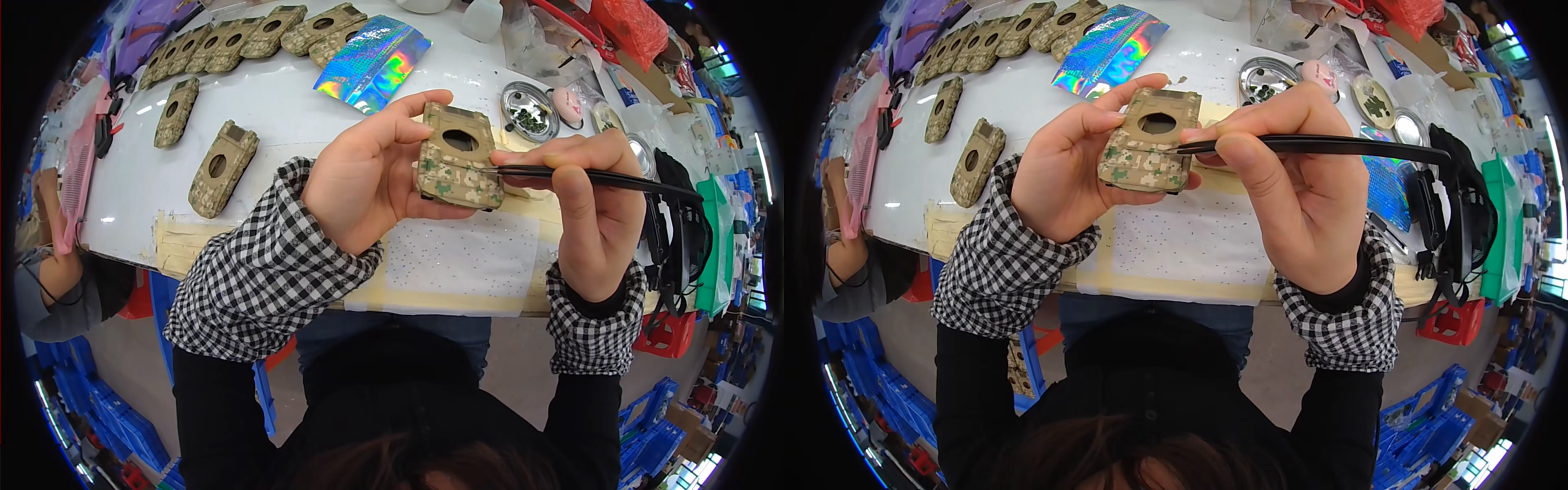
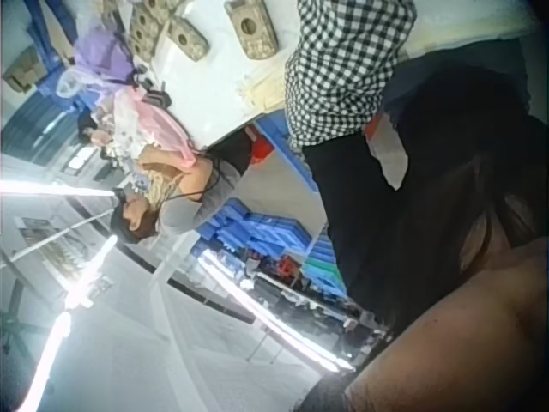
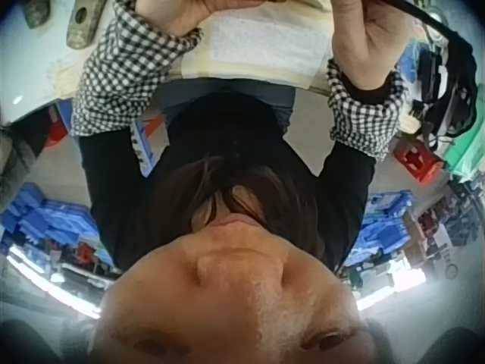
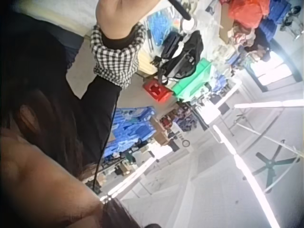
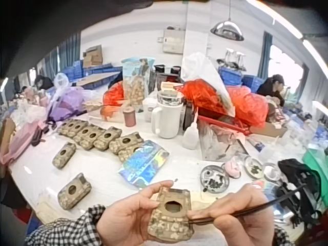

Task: Applying camouflage paint details to plastic toy tank hulls using a paintbrush.

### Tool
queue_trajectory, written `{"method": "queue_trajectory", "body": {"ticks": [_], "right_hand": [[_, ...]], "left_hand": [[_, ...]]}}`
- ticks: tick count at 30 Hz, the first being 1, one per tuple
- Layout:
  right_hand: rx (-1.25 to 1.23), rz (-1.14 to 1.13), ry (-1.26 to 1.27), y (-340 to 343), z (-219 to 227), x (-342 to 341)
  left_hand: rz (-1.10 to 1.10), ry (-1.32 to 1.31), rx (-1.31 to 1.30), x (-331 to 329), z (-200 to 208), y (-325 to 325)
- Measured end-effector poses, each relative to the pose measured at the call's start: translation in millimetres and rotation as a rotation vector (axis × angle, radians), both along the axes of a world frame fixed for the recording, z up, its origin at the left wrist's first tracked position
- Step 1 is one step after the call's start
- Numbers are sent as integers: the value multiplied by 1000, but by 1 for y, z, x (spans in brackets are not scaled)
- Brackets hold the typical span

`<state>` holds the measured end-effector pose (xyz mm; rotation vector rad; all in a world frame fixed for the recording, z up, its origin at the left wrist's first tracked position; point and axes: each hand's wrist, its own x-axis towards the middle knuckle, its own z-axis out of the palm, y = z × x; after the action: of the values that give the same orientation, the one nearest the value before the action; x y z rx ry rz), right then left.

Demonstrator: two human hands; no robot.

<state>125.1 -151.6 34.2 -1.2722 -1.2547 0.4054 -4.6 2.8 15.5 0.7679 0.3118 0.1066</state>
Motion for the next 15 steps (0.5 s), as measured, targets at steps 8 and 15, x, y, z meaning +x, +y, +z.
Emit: {"method": "queue_trajectory", "body": {"ticks": [8, 15], "right_hand": [[4, -4, 5, 0, 0, -1], [7, -7, 10, 1, -1, -1]], "left_hand": [[7, 4, 8, 0, 1, -1], [4, -3, 4, 0, -1, 0]]}}
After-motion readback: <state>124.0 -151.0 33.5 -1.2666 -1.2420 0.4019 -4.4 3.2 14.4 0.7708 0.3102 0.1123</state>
